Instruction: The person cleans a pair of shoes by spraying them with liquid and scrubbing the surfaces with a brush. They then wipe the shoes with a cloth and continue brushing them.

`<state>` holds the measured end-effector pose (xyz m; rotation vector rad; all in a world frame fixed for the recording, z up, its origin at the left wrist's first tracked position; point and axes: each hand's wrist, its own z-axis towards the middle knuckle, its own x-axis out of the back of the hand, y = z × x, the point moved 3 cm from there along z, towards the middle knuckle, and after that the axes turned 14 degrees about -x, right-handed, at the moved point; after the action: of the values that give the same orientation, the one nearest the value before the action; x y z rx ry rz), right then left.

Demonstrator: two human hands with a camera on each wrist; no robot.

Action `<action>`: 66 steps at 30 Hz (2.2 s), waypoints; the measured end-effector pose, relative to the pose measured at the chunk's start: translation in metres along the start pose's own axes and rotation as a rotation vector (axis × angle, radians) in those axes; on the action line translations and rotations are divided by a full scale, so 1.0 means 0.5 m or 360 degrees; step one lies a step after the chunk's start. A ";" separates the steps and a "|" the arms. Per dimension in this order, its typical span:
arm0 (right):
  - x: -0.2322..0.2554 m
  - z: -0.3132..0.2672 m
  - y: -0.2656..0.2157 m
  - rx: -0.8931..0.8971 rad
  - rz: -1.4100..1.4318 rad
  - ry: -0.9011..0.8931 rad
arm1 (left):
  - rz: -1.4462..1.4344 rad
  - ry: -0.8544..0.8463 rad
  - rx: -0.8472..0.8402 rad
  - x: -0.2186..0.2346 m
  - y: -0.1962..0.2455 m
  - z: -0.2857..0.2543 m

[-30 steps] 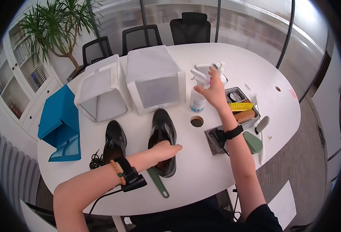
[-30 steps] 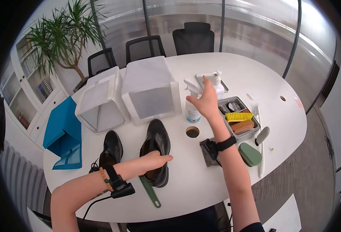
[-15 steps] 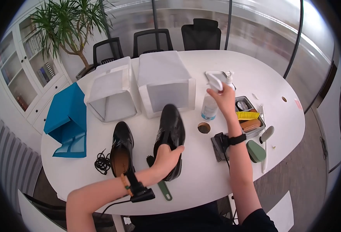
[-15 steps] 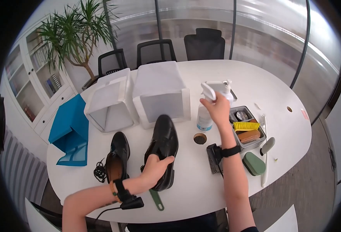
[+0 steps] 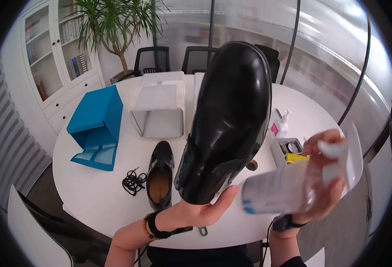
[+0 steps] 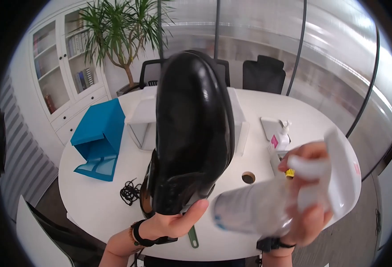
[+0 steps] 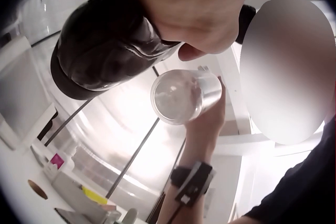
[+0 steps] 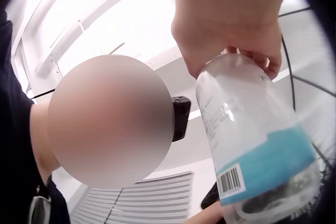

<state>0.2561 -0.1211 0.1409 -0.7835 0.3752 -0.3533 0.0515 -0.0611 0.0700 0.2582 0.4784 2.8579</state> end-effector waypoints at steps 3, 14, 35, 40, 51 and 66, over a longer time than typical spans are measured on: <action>-0.047 -0.045 -0.032 -0.0008 0.0041 -0.0146 | -0.0059 -0.0012 -0.0098 0.033 0.007 0.009; -0.117 -0.119 0.028 -0.0848 0.0604 -0.0838 | -0.0803 0.0448 0.0699 0.080 0.006 0.012; -0.104 -0.107 -0.001 -0.0431 -0.0200 -0.0968 | -0.0895 0.0504 0.0762 0.116 0.074 -0.022; -0.066 -0.104 0.006 0.0024 0.0460 -0.0626 | -0.0905 0.0460 0.0690 0.109 0.073 -0.028; -0.083 -0.118 0.014 0.0548 0.0661 -0.0259 | -0.0873 0.0357 0.0512 0.086 0.056 -0.044; -0.115 -0.070 0.014 0.0060 0.0225 -0.1307 | -0.0680 0.0766 0.1075 0.111 0.051 -0.009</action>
<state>0.1912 -0.1126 0.1242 -0.7935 -0.3466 0.1089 -0.0075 -0.0715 0.0820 -0.3936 1.3934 2.2327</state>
